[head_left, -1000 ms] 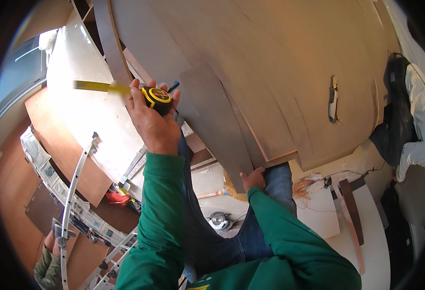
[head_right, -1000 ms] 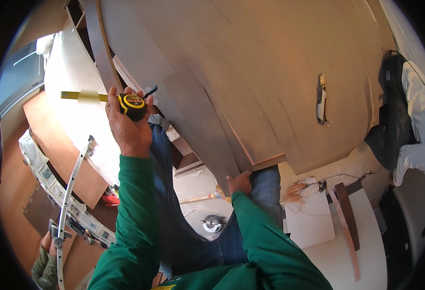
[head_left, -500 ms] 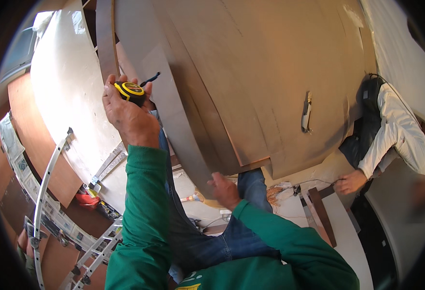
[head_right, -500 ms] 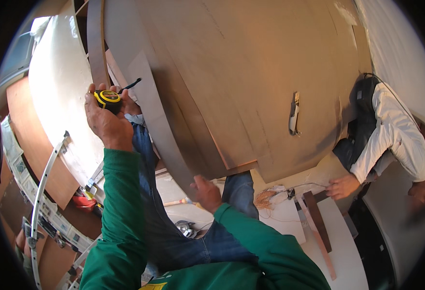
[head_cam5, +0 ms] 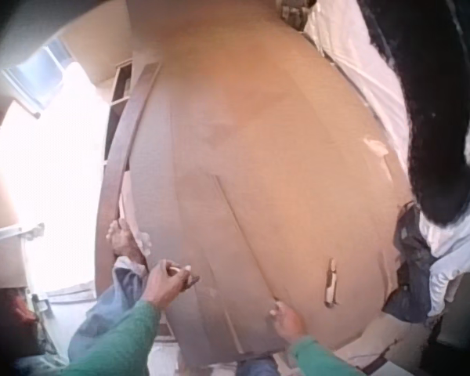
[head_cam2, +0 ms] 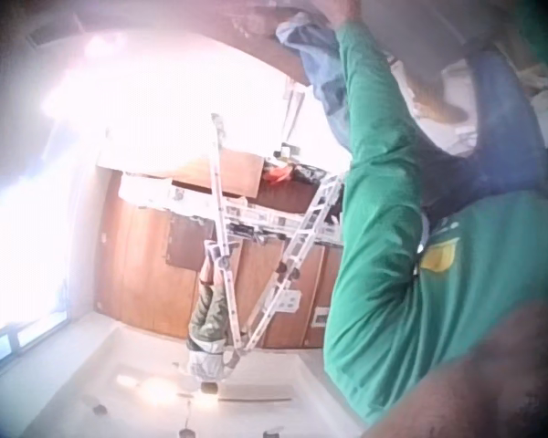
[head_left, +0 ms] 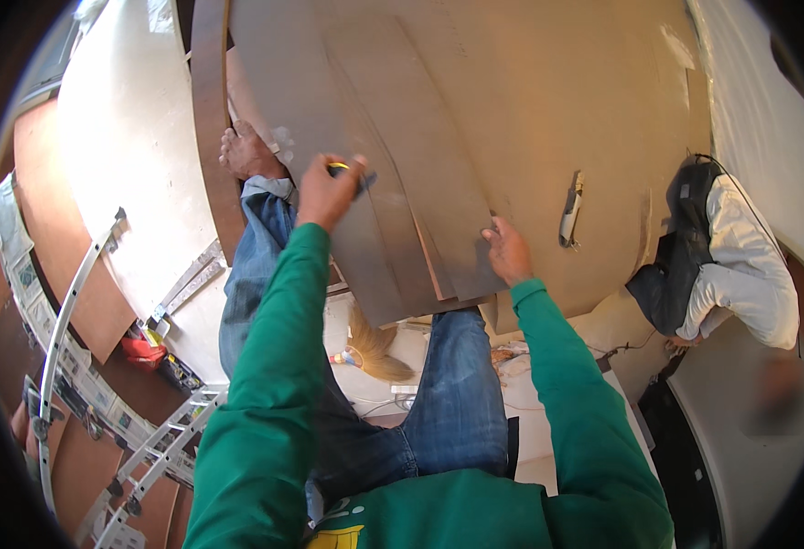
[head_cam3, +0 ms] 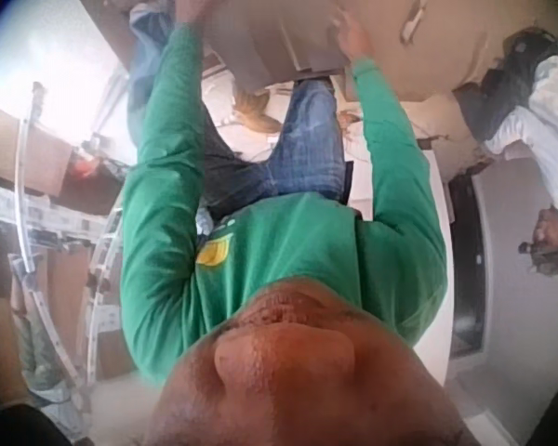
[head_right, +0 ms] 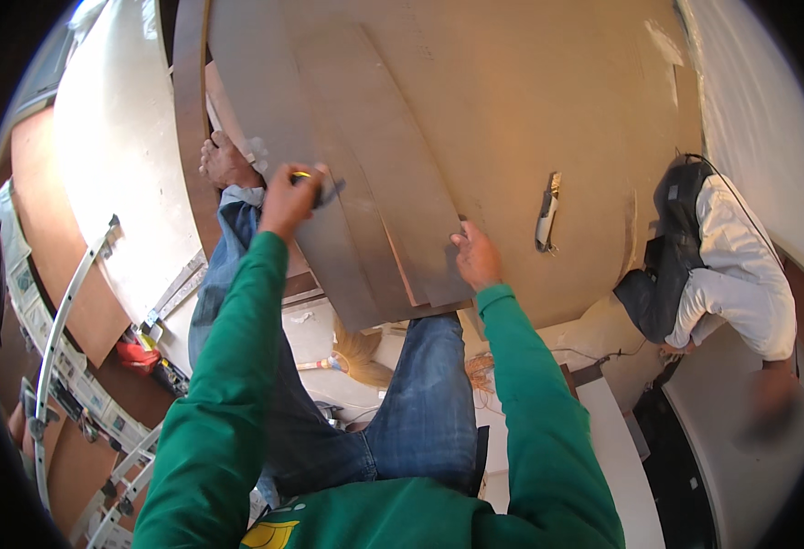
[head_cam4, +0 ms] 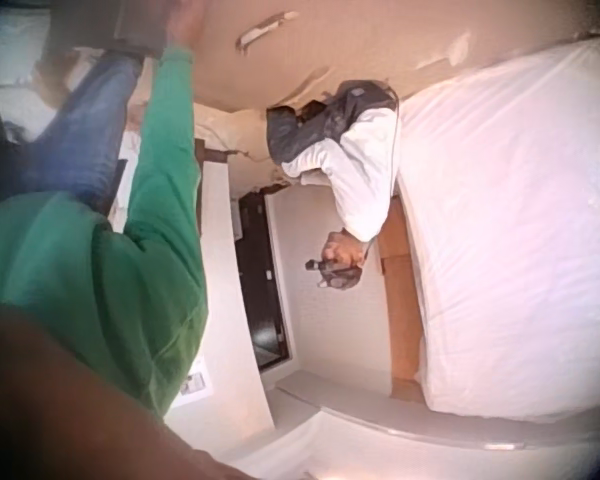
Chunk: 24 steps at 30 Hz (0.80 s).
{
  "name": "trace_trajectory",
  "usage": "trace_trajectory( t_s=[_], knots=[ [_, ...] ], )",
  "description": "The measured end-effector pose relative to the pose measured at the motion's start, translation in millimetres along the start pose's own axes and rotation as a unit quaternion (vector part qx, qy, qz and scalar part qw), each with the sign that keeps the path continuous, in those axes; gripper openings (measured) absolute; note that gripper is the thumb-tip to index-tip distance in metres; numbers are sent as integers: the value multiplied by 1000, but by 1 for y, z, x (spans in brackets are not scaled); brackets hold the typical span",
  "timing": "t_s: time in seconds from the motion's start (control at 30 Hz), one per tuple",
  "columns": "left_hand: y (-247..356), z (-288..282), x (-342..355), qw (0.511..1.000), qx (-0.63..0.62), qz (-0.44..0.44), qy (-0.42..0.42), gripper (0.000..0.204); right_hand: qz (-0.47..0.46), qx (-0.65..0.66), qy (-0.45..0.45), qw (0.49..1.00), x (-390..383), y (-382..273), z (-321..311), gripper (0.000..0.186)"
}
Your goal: The person measures and marks a large sheet of plywood using a tape measure, pencil, and straight edge. They then use a utility knife to score and cut the plywood along the marked lines.
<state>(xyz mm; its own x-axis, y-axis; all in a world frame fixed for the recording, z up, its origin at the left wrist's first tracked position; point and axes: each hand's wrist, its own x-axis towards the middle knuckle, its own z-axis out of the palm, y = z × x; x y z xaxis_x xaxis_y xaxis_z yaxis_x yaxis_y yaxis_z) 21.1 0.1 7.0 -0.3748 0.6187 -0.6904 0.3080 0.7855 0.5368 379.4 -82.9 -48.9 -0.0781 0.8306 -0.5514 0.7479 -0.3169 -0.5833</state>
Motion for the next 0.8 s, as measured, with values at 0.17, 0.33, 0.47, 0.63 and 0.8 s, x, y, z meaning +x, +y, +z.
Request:
trace_trajectory(
  t_s=[0.17, 0.33, 0.47, 0.63, 0.8],
  knots=[
    [-76, 33, -16, 967, 250, 50, 5, 49, 56, 48, 23, 997, -12, 12, 1, 25],
    [-95, 30, -24, 941, 314, 120, 46, 55, 24, 10, 86, 996, -5, 40, 6, 23],
    [-108, 48, -34, 934, 315, 168, 25, 42, 11, 37, 53, 998, 4, 25, 7, 22],
    [-100, 60, -39, 914, 350, 129, -159, 33, 35, 4, 22, 999, 0, 9, 19, 19],
    [-95, 68, -32, 900, 418, 113, -58, 40, 40, -31, 43, 998, -11, 18, 32, 21]
  ],
)
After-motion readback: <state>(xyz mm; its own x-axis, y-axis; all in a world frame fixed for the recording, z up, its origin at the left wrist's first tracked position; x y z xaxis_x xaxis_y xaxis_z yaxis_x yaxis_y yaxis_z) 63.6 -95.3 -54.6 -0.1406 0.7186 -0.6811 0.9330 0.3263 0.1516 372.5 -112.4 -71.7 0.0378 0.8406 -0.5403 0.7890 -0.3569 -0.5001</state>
